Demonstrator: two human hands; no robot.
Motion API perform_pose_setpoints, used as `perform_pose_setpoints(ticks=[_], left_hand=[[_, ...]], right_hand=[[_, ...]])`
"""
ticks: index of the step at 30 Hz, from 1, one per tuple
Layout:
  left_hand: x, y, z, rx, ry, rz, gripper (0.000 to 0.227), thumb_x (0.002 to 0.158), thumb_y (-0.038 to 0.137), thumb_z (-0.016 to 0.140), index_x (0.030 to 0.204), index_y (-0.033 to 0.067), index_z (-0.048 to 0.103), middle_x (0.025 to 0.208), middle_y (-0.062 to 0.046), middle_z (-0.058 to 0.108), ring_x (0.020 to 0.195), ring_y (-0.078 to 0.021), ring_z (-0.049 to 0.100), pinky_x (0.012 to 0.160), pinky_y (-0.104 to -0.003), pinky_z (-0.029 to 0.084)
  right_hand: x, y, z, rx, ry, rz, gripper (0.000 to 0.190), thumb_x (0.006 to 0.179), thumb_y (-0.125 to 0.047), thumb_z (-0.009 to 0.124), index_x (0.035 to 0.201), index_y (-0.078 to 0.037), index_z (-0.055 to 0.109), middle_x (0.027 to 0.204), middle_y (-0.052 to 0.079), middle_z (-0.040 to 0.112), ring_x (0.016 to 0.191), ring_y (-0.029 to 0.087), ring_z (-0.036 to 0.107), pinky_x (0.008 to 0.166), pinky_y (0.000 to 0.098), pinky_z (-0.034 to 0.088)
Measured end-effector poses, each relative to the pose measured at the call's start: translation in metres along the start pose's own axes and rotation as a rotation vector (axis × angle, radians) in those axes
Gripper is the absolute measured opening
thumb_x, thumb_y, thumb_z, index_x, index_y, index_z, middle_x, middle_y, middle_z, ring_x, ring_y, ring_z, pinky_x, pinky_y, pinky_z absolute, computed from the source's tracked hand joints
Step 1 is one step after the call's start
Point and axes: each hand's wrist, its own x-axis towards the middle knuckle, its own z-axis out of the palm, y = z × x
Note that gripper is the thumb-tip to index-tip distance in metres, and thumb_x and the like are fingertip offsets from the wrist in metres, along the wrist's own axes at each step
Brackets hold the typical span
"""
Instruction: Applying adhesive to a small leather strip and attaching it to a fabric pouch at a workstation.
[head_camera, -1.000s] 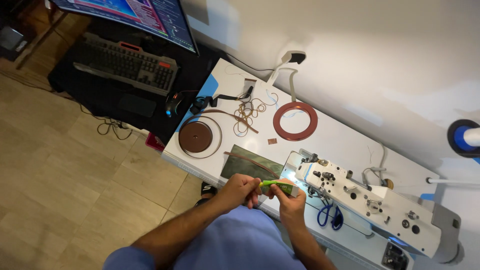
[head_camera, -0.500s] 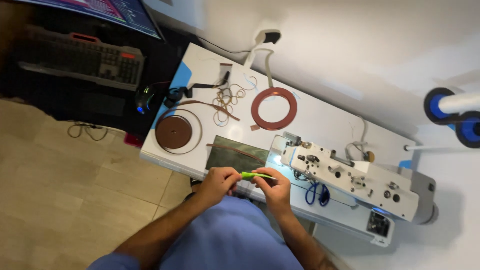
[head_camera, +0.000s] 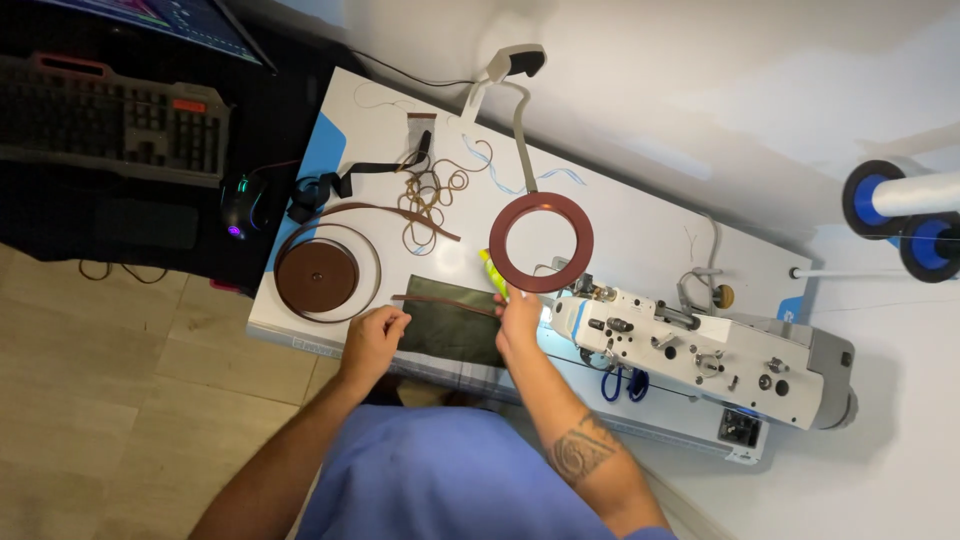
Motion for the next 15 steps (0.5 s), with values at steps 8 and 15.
perform_pose_setpoints(ticks=[8,15], left_hand=[[0.109,-0.042,0.014,0.597,-0.003,0.392,0.03,0.086,0.01,0.078,0.115,0.002,0.073,0.091,-0.011,0.067,0.084,-0.0307,0.07,0.073,-0.041,0.059],[0.16,-0.111,0.049,0.767,0.035,0.74,0.006,0.086,0.011,0.071,0.09,0.01,0.066,0.081,-0.005,0.053,0.079,-0.026,0.062,0.067,-0.038,0.054]], right_hand=[[0.099,-0.02,0.038,0.055,0.401,-0.083,0.024,0.097,-0.014,0.068,0.111,0.005,0.067,0.084,0.008,0.064,0.059,0.011,0.063,0.047,0.0142,0.044],[0.074,-0.023,0.04,-0.021,0.531,-0.154,0.035,0.092,-0.017,0.075,0.12,0.003,0.067,0.1,0.021,0.071,0.079,0.022,0.069,0.073,0.0323,0.057]])
